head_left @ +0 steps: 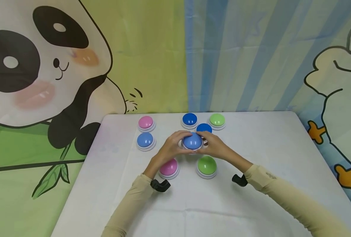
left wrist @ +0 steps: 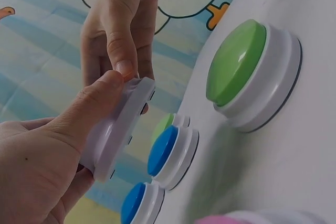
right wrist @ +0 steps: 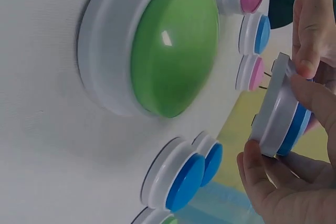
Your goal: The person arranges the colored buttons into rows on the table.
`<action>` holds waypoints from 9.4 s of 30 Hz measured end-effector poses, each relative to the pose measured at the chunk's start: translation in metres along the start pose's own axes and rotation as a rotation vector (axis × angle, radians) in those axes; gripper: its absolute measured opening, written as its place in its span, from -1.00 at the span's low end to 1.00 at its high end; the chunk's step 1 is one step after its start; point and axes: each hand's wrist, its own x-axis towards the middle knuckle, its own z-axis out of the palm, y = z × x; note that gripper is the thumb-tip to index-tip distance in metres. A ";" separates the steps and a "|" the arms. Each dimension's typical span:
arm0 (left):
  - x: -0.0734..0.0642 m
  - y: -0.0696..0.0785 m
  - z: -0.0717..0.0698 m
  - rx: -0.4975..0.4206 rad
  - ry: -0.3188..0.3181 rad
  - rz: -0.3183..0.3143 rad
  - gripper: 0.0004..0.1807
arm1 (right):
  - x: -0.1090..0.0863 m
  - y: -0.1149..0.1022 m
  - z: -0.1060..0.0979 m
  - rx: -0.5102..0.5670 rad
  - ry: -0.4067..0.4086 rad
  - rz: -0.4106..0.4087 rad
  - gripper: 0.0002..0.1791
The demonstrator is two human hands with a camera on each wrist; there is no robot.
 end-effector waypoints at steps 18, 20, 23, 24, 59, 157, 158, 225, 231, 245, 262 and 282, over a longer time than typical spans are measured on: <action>0.017 0.019 0.028 -0.041 -0.044 0.006 -0.17 | -0.034 0.021 -0.007 0.057 0.077 0.070 -0.17; 0.019 0.022 0.031 -0.047 -0.045 0.013 -0.17 | -0.037 0.022 -0.009 0.069 0.088 0.078 -0.17; 0.022 0.026 0.035 -0.053 -0.043 0.022 -0.16 | -0.043 0.025 -0.011 0.072 0.107 0.069 -0.18; 0.023 0.028 0.037 -0.052 -0.044 0.026 -0.17 | -0.045 0.026 -0.011 0.070 0.114 0.067 -0.18; 0.079 0.081 0.106 0.018 -0.280 0.079 -0.19 | -0.118 0.079 -0.047 -0.073 0.202 0.127 -0.16; 0.041 0.130 0.190 0.286 -0.234 0.027 -0.06 | -0.185 0.133 -0.032 -0.106 0.139 0.118 -0.12; 0.041 0.131 0.190 0.291 -0.236 0.025 -0.06 | -0.185 0.132 -0.032 -0.110 0.143 0.116 -0.12; 0.077 0.030 0.054 0.162 -0.200 -0.347 -0.27 | -0.012 0.052 -0.044 -0.151 0.043 0.004 -0.25; 0.085 0.005 0.047 0.190 -0.255 -0.397 -0.30 | 0.024 0.053 -0.034 -0.186 -0.002 0.001 -0.28; 0.087 -0.014 0.055 0.195 -0.299 -0.378 -0.28 | 0.052 0.068 -0.015 -0.285 -0.004 0.132 -0.26; 0.086 -0.018 0.058 0.177 -0.287 -0.362 -0.23 | 0.057 0.075 -0.011 -0.266 -0.017 0.185 -0.23; 0.080 -0.013 0.057 0.150 -0.260 -0.309 -0.25 | 0.046 0.074 -0.011 -0.219 0.019 0.140 -0.23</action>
